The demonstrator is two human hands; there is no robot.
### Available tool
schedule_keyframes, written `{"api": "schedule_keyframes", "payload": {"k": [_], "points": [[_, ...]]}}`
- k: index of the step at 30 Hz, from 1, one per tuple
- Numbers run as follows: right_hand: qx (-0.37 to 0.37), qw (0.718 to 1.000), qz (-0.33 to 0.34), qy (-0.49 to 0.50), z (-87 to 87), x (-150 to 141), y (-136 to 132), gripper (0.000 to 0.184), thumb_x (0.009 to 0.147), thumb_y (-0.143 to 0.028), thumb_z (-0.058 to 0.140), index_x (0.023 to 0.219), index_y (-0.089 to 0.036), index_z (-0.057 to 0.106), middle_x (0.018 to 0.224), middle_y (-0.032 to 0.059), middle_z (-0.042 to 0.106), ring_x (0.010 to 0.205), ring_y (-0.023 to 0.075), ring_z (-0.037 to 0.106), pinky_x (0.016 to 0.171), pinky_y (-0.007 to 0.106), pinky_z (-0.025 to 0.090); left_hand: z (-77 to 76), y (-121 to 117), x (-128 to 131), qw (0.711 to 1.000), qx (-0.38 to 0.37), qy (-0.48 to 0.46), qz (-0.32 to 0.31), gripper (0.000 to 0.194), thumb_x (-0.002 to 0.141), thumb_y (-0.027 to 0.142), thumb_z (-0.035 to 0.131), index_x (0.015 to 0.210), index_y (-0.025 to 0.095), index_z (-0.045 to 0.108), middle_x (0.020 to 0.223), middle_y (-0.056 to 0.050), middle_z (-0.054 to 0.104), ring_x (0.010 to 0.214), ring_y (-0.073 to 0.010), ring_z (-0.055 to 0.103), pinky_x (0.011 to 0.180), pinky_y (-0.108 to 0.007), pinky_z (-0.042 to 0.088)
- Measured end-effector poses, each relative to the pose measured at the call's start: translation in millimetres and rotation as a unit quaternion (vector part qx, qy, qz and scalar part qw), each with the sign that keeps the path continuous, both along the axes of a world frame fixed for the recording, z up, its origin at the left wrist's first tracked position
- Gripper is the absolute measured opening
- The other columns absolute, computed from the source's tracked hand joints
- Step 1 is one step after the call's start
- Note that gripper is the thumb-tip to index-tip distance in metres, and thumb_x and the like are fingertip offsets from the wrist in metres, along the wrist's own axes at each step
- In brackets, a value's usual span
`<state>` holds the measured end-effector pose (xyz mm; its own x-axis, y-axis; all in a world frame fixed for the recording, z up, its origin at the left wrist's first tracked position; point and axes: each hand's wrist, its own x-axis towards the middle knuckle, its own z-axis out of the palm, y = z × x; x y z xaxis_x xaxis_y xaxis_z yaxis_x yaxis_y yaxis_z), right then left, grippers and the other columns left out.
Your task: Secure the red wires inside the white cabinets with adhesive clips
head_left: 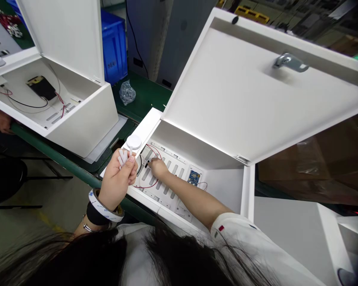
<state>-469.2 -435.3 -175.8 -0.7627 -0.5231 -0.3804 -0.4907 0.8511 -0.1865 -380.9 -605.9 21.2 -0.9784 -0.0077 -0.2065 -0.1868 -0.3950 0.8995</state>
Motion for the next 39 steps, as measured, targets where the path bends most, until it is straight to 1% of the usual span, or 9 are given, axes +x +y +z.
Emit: {"api": "schedule_keyframes", "payload": {"k": [9, 15, 19, 23, 26, 31, 36, 38, 39], "points": [[0.005, 1.0, -0.001, -0.015, -1.9, -8.1, 1.9, 0.032, 0.092, -0.016, 0.046, 0.103, -0.016, 0.076, 0.102, 0.0113, 0.068, 0.095, 0.0205, 0.062, 0.081, 0.027, 0.042, 1.4, 0.8, -1.0, 1.0, -0.002, 0.004, -0.005, 0.02, 0.092, 0.036, 0.06, 0.091, 0.02, 0.047, 0.061, 0.007, 0.044, 0.046, -0.0038, 0.034, 0.04, -0.014, 0.027], [-0.033, 0.999, 0.015, -0.012, -0.6, -15.3, -5.9, 0.044, 0.095, -0.018, 0.043, 0.135, -0.026, 0.06, 0.108, 0.0103, 0.065, 0.1, 0.0218, 0.06, 0.083, 0.028, 0.042, 2.5, 0.2, -0.6, 1.0, -0.003, 0.003, -0.004, 0.019, 0.092, 0.035, 0.06, 0.093, 0.02, 0.048, 0.061, 0.007, 0.044, 0.047, -0.004, 0.034, 0.04, -0.014, 0.027], [0.0, 0.998, 0.06, -0.013, -0.3, -18.0, -11.8, 0.045, 0.097, -0.018, 0.039, 0.139, -0.023, 0.056, 0.112, 0.0136, 0.064, 0.108, 0.0254, 0.057, 0.088, 0.032, 0.042, 1.3, 0.5, -0.9, 1.0, -0.002, 0.008, -0.006, 0.02, 0.092, 0.035, 0.061, 0.091, 0.02, 0.047, 0.061, 0.007, 0.044, 0.046, -0.0038, 0.034, 0.04, -0.014, 0.027], [0.045, 0.996, 0.072, -0.011, 3.0, -14.6, -2.5, 0.048, 0.098, -0.02, 0.038, 0.144, -0.028, 0.05, 0.117, 0.0144, 0.062, 0.113, 0.0287, 0.054, 0.085, 0.035, 0.044, 0.5, 0.6, -1.0, 1.0, -0.01, 0.008, -0.002, 0.021, 0.091, 0.036, 0.062, 0.092, 0.021, 0.047, 0.061, 0.007, 0.044, 0.046, -0.0041, 0.035, 0.04, -0.014, 0.028], [0.07, 0.995, 0.067, -0.023, 10.7, -9.1, 8.6, 0.047, 0.1, -0.026, 0.033, 0.144, -0.028, 0.05, 0.118, 0.015, 0.062, 0.114, 0.0304, 0.055, 0.084, 0.036, 0.046, 0.7, 0.9, -1.0, 1.0, -0.015, 0.004, 0.01, 0.022, 0.089, 0.036, 0.065, 0.09, 0.021, 0.049, 0.061, 0.006, 0.046, 0.048, -0.0046, 0.036, 0.041, -0.014, 0.029], [0.096, 0.992, 0.072, -0.045, 26.4, 0.0, 18.0, 0.046, 0.097, -0.02, 0.039, 0.14, -0.023, 0.054, 0.116, 0.0159, 0.064, 0.114, 0.0306, 0.057, 0.09, 0.039, 0.047, -0.6, 0.4, 0.3, 0.999, -0.024, 0.007, 0.023, 0.022, 0.087, 0.037, 0.068, 0.095, 0.018, 0.06, 0.06, 0.005, 0.046, 0.047, -0.0043, 0.036, 0.041, -0.015, 0.028], [0.097, 0.992, 0.035, -0.076, 35.8, 0.5, 23.0, 0.032, 0.091, -0.016, 0.05, 0.115, -0.012, 0.071, 0.116, 0.0195, 0.065, 0.113, 0.0294, 0.059, 0.087, 0.035, 0.05, -2.2, -2.1, 2.6, 1.0, -0.017, 0.009, 0.007, 0.024, 0.087, 0.039, 0.067, 0.097, 0.016, 0.066, 0.064, 0.003, 0.047, 0.046, -0.0029, 0.034, 0.042, -0.016, 0.024], [0.062, 0.996, 0.005, -0.072, 46.9, -4.1, 25.6, 0.027, 0.087, -0.014, 0.056, 0.107, -0.013, 0.074, 0.112, 0.0167, 0.068, 0.108, 0.0265, 0.062, 0.086, 0.031, 0.05, -1.3, -1.8, 2.6, 1.0, -0.012, 0.009, -0.014, 0.025, 0.087, 0.038, 0.066, 0.098, 0.016, 0.067, 0.067, 0.002, 0.049, 0.047, -0.0025, 0.034, 0.043, -0.017, 0.023], [0.012, 0.998, -0.021, -0.058, 56.4, -6.9, 26.2, 0.027, 0.086, -0.013, 0.057, 0.106, -0.015, 0.075, 0.11, 0.0141, 0.07, 0.105, 0.0243, 0.064, 0.087, 0.03, 0.05, -0.6, -1.4, 2.5, 1.0, -0.014, 0.009, -0.023, 0.025, 0.087, 0.038, 0.066, 0.099, 0.016, 0.067, 0.069, 0.002, 0.049, 0.048, -0.0027, 0.034, 0.044, -0.017, 0.023]]}}
